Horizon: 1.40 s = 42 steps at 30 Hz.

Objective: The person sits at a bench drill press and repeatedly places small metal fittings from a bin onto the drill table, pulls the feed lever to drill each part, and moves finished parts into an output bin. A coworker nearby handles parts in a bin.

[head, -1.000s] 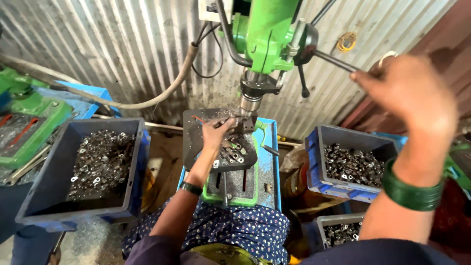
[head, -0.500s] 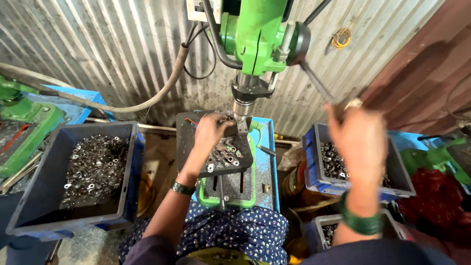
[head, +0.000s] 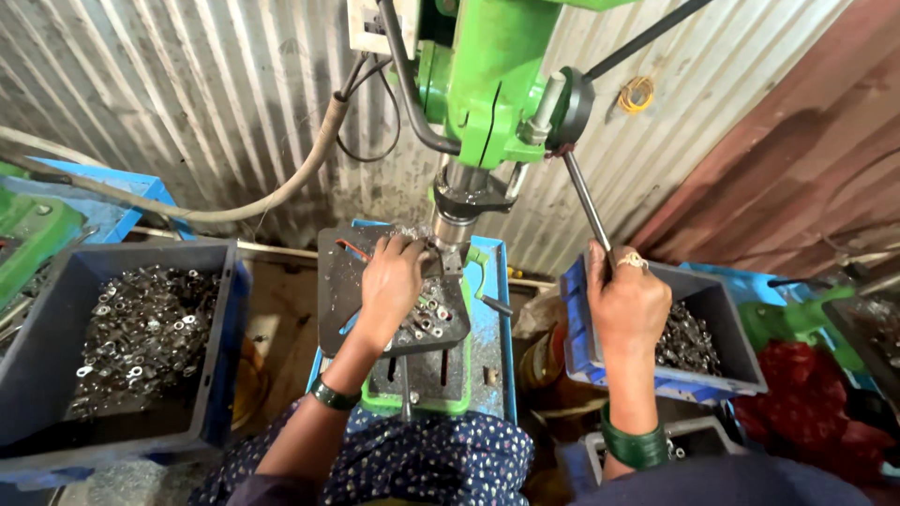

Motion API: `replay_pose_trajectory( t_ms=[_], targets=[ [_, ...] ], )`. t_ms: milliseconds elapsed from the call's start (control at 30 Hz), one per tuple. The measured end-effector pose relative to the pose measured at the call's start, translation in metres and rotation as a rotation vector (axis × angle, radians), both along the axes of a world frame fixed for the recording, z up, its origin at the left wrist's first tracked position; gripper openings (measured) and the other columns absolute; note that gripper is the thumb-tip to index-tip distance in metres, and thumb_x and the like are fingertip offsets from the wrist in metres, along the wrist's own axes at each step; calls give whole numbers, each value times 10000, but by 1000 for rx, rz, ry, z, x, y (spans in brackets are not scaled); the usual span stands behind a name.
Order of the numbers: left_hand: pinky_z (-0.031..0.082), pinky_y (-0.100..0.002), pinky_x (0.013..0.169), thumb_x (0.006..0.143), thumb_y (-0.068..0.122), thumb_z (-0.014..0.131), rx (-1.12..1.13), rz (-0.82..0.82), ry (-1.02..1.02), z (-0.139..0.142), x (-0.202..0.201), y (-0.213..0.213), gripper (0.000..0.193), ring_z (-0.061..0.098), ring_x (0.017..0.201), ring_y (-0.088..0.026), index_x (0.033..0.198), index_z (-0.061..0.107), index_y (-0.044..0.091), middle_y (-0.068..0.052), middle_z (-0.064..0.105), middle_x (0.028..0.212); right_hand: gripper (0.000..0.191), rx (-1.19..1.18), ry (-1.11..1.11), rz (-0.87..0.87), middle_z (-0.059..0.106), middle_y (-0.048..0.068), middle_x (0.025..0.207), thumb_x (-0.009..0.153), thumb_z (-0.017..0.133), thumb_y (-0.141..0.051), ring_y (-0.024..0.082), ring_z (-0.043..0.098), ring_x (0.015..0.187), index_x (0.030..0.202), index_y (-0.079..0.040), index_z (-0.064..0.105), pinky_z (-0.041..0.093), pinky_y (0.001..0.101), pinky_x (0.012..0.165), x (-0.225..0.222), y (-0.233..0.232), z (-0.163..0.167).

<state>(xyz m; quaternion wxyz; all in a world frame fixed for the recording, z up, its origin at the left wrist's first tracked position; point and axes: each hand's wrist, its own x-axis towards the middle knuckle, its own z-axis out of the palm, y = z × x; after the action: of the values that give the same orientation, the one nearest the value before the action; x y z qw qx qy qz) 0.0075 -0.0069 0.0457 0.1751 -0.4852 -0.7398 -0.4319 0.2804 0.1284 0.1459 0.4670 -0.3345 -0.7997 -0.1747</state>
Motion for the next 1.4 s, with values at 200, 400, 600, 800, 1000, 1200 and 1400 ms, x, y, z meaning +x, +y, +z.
replay_pose_trajectory(
  t_ms=[200, 400, 600, 800, 1000, 1200, 1400],
  targets=[
    [557, -458, 869, 676, 6, 759, -143, -3, 24, -6, -2, 0, 652, 563, 1147, -376, 1305, 672, 155, -121, 601, 1231, 427, -86, -126, -62, 637, 228, 659, 1084, 669, -358, 455, 647, 616, 815, -30, 619, 515, 521, 541, 2, -11, 30],
    [566, -455, 857, 674, 26, 775, -200, 16, 18, -13, -5, 8, 707, 568, 1158, -360, 1354, 644, 165, -112, 605, 1233, 685, -571, -432, -127, 702, 279, 718, 996, 632, -574, 419, 729, 697, 860, 84, 766, 577, 520, 756, 17, -2, 198],
    [559, -489, 835, 765, 97, 763, -156, -29, -4, -21, -14, 12, 546, 586, 1109, -386, 1301, 673, 151, -143, 641, 1137, 641, -651, -627, -185, 733, 230, 797, 824, 757, -613, 418, 757, 723, 916, 22, 754, 610, 531, 704, -19, 71, 301],
    [569, -475, 842, 750, 40, 653, -149, -19, 88, -17, -17, 10, 573, 578, 1129, -383, 1312, 683, 149, -159, 622, 1139, 649, -317, -698, -226, 731, 281, 816, 1065, 537, -555, 455, 703, 805, 818, -6, 779, 558, 546, 778, 6, -20, 215],
    [570, -454, 850, 804, 12, 623, -174, -12, 76, -9, -17, 7, 509, 584, 1120, -359, 1273, 720, 184, -131, 612, 1122, 526, -520, -478, -91, 700, 283, 754, 1051, 536, -436, 478, 709, 758, 844, 10, 724, 566, 559, 754, 13, -20, 127],
    [563, -462, 790, 622, 79, 690, -216, -5, 88, -4, -19, 4, 588, 564, 1108, -376, 1203, 730, 160, -141, 608, 1135, 472, -271, -128, 41, 637, 272, 685, 1055, 624, -377, 485, 655, 684, 774, 0, 663, 538, 559, 619, -3, -12, 55],
    [565, -460, 817, 878, 102, 681, -134, -22, 47, -10, -21, 7, 322, 579, 1118, -344, 1182, 756, 176, -111, 623, 1107, 468, -162, -71, -40, 618, 245, 632, 1061, 647, -382, 474, 644, 629, 751, -33, 613, 523, 553, 581, -10, 3, 13]
  ],
)
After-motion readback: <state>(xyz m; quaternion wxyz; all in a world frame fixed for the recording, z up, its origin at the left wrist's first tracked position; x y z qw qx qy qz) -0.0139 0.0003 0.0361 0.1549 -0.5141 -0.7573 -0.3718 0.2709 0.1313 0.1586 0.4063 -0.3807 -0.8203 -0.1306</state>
